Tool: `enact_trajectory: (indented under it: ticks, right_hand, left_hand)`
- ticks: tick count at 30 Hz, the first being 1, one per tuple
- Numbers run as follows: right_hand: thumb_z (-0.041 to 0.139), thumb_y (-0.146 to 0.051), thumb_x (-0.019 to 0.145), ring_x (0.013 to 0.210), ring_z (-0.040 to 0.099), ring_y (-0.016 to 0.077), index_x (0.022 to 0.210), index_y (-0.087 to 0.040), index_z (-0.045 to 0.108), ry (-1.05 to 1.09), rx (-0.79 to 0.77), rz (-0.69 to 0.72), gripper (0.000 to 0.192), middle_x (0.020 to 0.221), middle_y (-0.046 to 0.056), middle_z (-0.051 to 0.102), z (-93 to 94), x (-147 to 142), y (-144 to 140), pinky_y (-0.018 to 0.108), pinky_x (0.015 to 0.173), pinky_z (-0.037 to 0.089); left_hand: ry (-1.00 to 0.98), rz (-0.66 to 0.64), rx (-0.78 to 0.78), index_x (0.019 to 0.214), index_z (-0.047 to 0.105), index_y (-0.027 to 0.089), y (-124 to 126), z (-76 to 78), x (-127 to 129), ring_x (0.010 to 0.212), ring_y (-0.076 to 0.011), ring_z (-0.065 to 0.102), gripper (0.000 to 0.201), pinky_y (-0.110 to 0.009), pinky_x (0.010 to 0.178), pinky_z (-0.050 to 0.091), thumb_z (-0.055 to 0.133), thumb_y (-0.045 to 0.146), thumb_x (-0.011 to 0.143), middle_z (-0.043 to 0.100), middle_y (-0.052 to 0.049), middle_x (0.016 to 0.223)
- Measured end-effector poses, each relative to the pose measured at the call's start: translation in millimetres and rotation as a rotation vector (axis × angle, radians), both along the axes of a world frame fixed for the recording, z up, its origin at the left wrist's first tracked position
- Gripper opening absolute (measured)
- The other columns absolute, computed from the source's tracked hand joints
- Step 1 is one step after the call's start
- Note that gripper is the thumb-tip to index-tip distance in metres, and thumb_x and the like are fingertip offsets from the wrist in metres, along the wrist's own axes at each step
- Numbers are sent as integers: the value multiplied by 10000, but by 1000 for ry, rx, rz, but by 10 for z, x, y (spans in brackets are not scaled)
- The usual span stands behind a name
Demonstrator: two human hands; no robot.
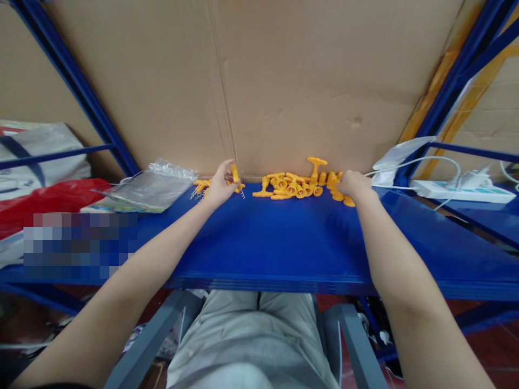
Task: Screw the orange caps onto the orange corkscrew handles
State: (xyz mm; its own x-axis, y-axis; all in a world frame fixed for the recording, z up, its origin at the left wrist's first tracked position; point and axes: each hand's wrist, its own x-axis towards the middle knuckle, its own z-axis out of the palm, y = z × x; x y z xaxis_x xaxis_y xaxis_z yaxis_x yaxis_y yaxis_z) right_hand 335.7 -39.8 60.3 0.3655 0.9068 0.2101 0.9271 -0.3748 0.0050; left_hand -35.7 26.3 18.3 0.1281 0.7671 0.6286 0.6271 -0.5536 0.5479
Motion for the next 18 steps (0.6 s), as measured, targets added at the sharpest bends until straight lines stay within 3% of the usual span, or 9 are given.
enact_trajectory:
  ticks: [3,7,13,18]
  right_hand:
    - [571,-290,870,1033,701,327,1093,-176,761,-36,-25,-4,315,1111,185,745,-56,42,66,407,803,515]
    - [577,-284,855,1064,693,344,1059,-184,764,-35,-38,4,294,1080,184,751,-52,3,63,472,894,490]
    - [574,-250,833,1062,691,333,1076,-180,741,-48,-44,18,303,1107,175,741,-28,-83,20,476,891,487]
    - [574,-223,805,1024,696,306,1014,-182,738,-94,-61,51,270,1032,158,743,-67,-84,24,443,853,490]
  left_hand:
    - [-63,-63,-61,1470,416,248,36,-44,32,772,-117,664,695,-270,775,598,602,104,816,647,-19,1013]
    - [-46,-89,-106,1383,527,196,12,-43,61,864,-146,680,536,-286,813,598,582,142,852,680,-65,1118]
    - [169,12,-103,1238,635,169,-124,25,70,995,-182,677,407,-300,926,552,567,148,837,732,-47,1090]
    - [473,-4,-147,1158,685,185,-255,66,65,1009,-207,695,348,-302,921,535,526,171,849,755,-51,1073]
